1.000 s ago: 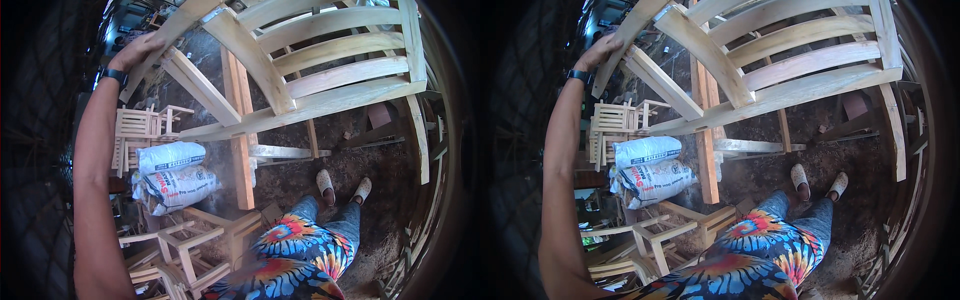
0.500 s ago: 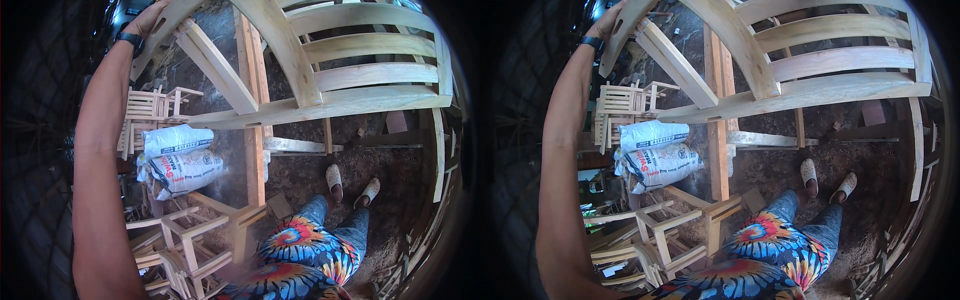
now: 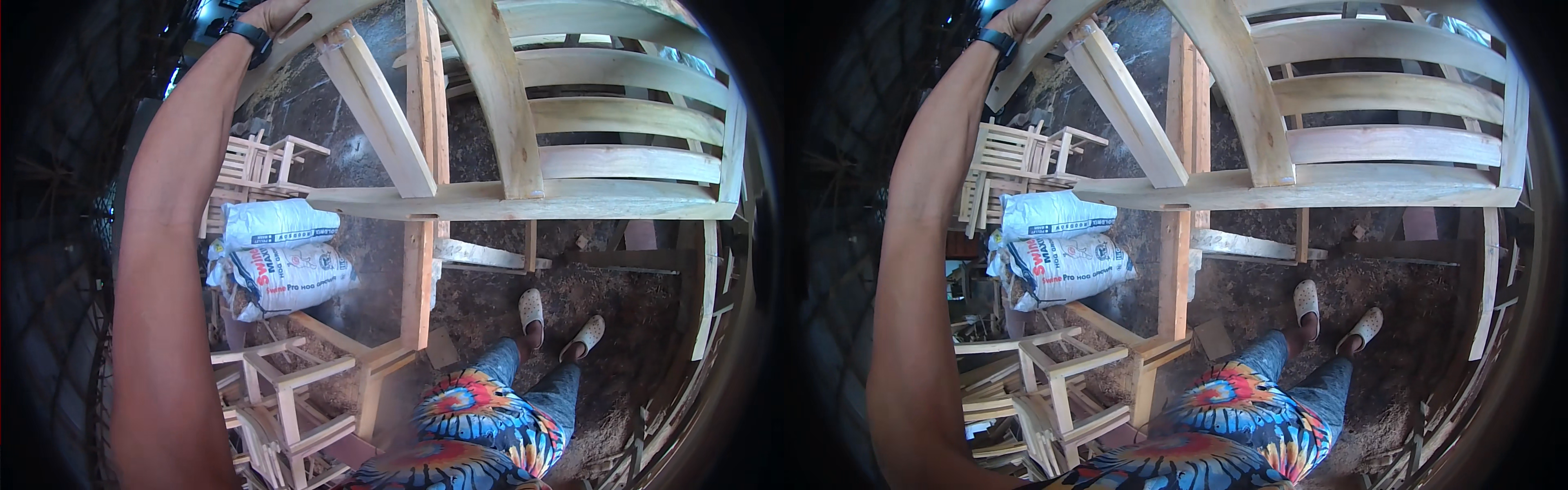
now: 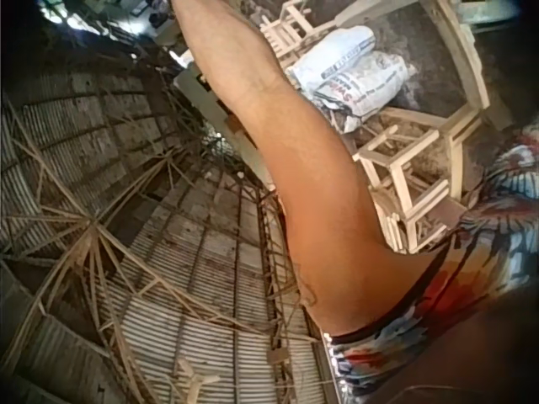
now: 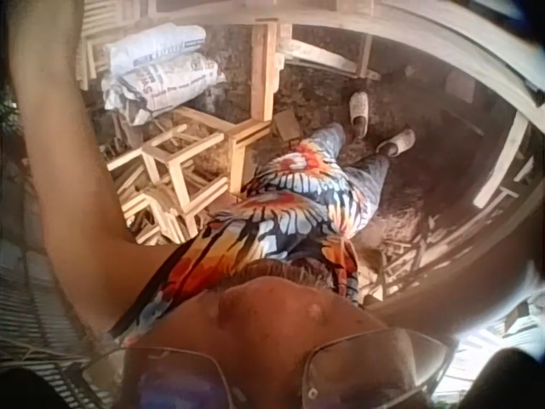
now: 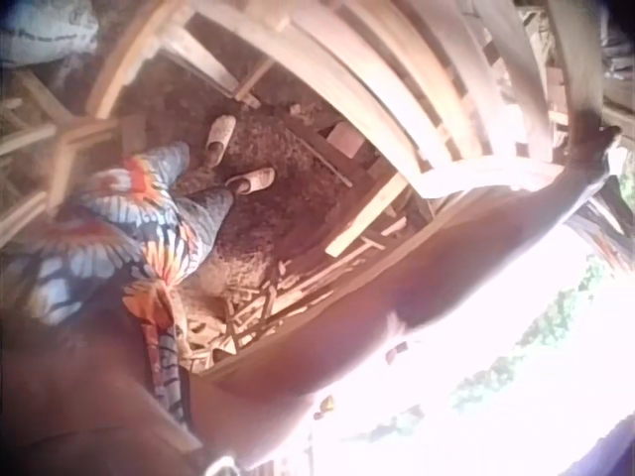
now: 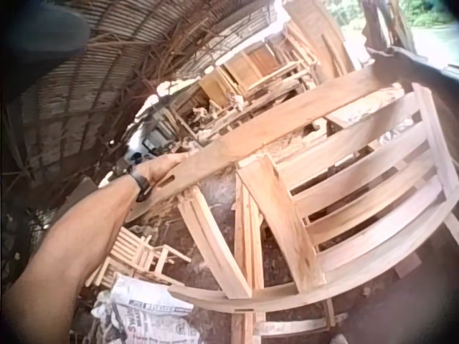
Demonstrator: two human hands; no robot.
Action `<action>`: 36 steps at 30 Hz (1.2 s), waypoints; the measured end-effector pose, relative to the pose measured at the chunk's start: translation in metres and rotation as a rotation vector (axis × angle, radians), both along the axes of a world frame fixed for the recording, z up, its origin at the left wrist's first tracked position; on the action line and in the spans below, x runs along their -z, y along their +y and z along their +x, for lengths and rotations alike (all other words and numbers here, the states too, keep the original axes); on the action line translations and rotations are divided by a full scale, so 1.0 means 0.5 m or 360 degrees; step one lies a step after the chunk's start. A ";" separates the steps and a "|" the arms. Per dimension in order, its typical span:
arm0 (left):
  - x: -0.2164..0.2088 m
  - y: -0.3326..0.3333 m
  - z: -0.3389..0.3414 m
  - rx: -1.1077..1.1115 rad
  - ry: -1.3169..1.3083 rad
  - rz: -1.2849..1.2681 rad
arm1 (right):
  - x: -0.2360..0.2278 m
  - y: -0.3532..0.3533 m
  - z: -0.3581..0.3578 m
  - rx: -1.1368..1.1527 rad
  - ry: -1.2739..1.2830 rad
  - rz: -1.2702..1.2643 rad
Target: The person applies glue to wooden chair components using a brush, joins the backrest and seat frame sections by hand, and secures the assembly with a hammer and a large bar clamp.
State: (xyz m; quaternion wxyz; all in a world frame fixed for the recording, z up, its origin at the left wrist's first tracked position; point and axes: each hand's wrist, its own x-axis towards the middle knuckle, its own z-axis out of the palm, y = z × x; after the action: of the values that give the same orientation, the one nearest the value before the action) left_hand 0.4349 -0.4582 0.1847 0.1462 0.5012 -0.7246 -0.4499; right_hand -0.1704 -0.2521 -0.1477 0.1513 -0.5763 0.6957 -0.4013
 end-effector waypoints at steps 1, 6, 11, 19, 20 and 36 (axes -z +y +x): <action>-0.002 0.006 -0.003 0.0006 0.0032 0.0061 | -0.002 0.002 -0.005 0.0007 0.0007 0.0001; -0.026 0.004 0.012 0.0058 -0.0071 0.0084 | -0.009 -0.007 -0.016 0.0010 0.0057 0.0008; -0.041 0.048 0.028 0.0013 -0.0107 0.0140 | -0.027 -0.009 -0.017 0.0007 0.0119 0.0012; -0.067 0.143 -0.038 0.0146 -0.0186 -0.0096 | -0.127 0.012 -0.025 0.0052 0.0207 -0.0113; -0.068 0.143 -0.046 0.0175 -0.0178 -0.0128 | -0.151 0.021 -0.032 0.0079 0.0236 -0.0173; -0.119 0.303 -0.035 0.0038 -0.0564 -0.0172 | -0.391 0.047 0.905 -0.0538 -0.1187 -0.0140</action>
State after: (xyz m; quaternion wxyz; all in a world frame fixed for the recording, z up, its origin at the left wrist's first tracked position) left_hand 0.4175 -0.3066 0.2441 0.0377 0.5554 -0.7680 -0.3167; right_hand 0.2819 -0.2288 0.0476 0.4321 -0.5033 0.4709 -0.5815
